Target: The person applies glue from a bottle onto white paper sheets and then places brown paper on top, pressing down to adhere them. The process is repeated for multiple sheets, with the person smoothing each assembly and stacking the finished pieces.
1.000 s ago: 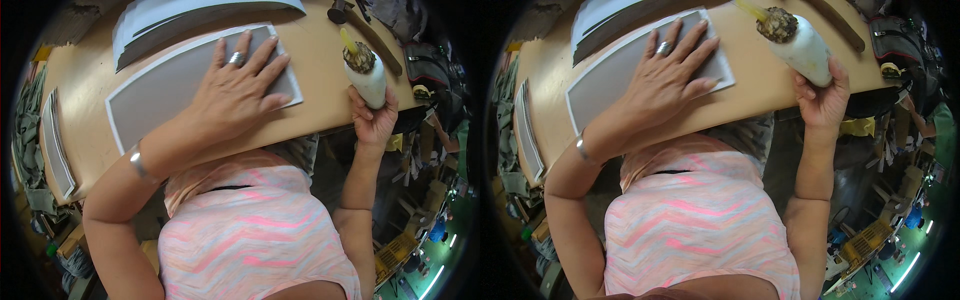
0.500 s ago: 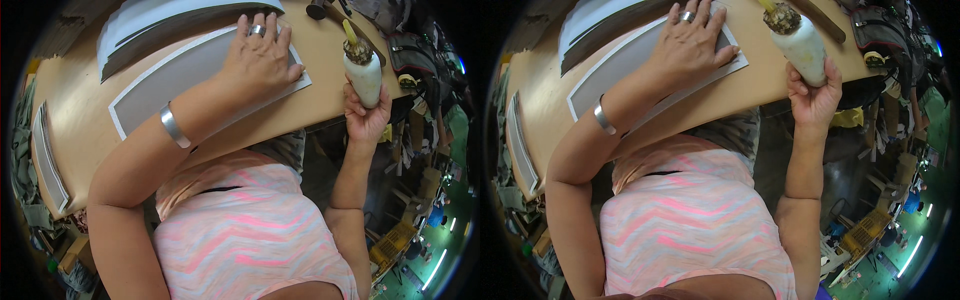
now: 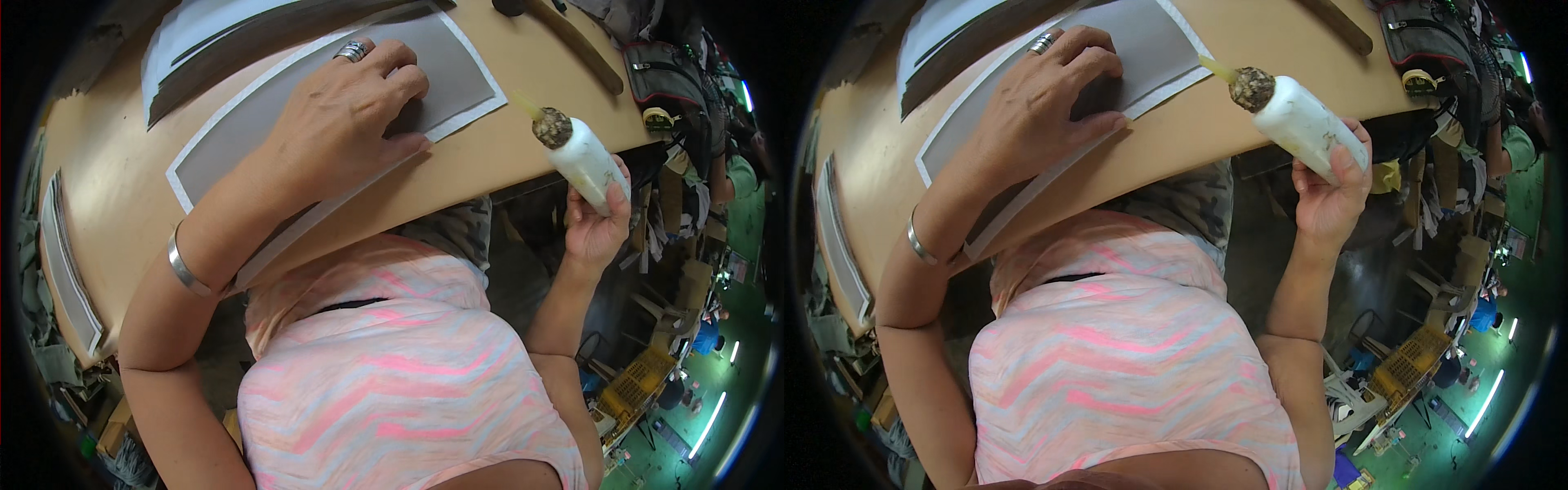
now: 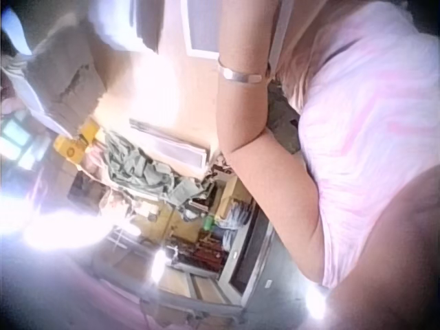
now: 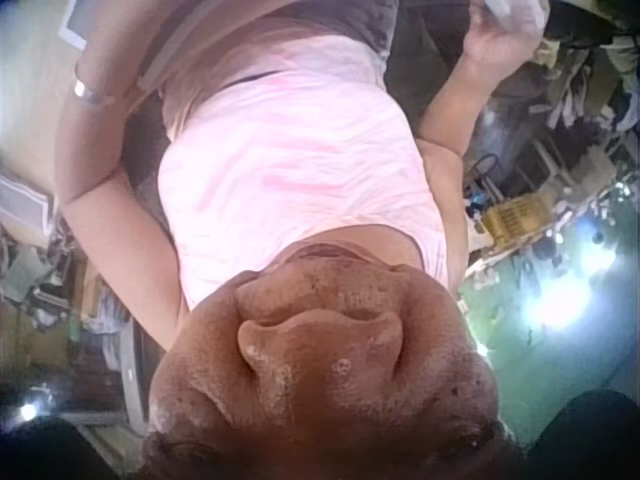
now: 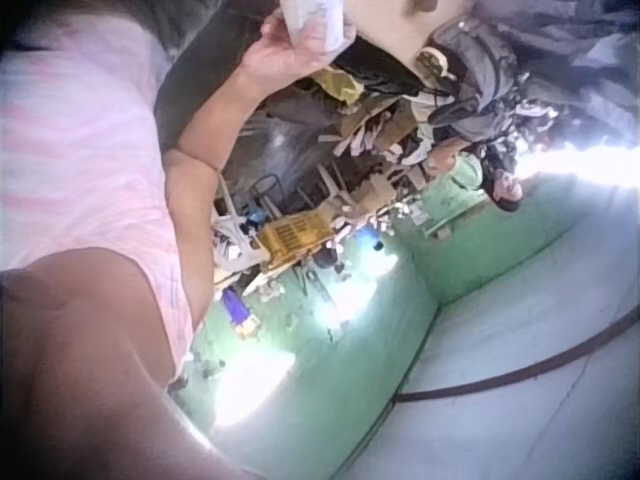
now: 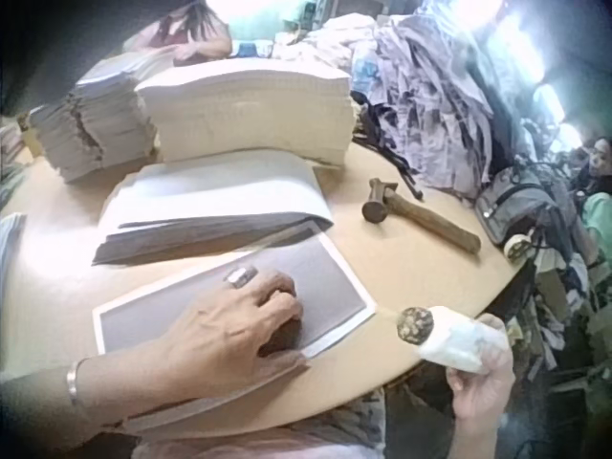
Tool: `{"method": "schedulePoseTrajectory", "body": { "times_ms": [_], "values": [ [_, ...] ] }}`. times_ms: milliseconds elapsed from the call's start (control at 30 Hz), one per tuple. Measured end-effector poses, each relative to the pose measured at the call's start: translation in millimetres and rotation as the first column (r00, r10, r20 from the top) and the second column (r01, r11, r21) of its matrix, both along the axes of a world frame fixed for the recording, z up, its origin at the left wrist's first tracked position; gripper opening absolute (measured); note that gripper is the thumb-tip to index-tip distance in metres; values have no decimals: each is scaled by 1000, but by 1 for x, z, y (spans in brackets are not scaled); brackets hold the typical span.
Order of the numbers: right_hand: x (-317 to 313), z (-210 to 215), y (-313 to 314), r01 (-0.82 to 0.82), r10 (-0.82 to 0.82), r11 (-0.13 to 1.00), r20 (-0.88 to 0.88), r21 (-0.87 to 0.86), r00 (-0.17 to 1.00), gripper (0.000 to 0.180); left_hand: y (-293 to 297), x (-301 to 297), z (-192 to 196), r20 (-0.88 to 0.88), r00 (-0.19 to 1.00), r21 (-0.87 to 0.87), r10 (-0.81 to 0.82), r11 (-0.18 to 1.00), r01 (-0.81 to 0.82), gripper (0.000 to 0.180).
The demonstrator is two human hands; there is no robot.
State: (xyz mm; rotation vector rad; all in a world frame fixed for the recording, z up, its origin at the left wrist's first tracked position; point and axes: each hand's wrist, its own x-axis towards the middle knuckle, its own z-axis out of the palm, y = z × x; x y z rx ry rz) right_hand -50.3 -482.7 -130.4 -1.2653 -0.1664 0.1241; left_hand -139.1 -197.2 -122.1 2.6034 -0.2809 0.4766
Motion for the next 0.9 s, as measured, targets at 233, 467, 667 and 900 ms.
{"method": "schedulePoseTrajectory", "body": {
  "times_ms": [233, 467, 667, 900],
  "values": [
    [-15, 6, 7, 79, -47, 986, 208, -150, 977, 37, -4, 1, 0, -49, 999, 22, 19, 1000, -18, 22],
    [-22, 18, 20, 173, -58, 938, 356, -300, 933, 40, 3, 10, -6, -28, 999, -173, 39, 984, -43, 17],
    [-21, 19, 24, 315, -44, 829, 507, -463, 861, 41, 8, 9, 11, -267, 962, -254, -51, 967, -19, 17],
    [-38, 18, 25, 225, 46, 849, 492, -477, 869, 44, 6, 6, 18, -265, 961, -298, -77, 954, -6, 19]
  ]
}}
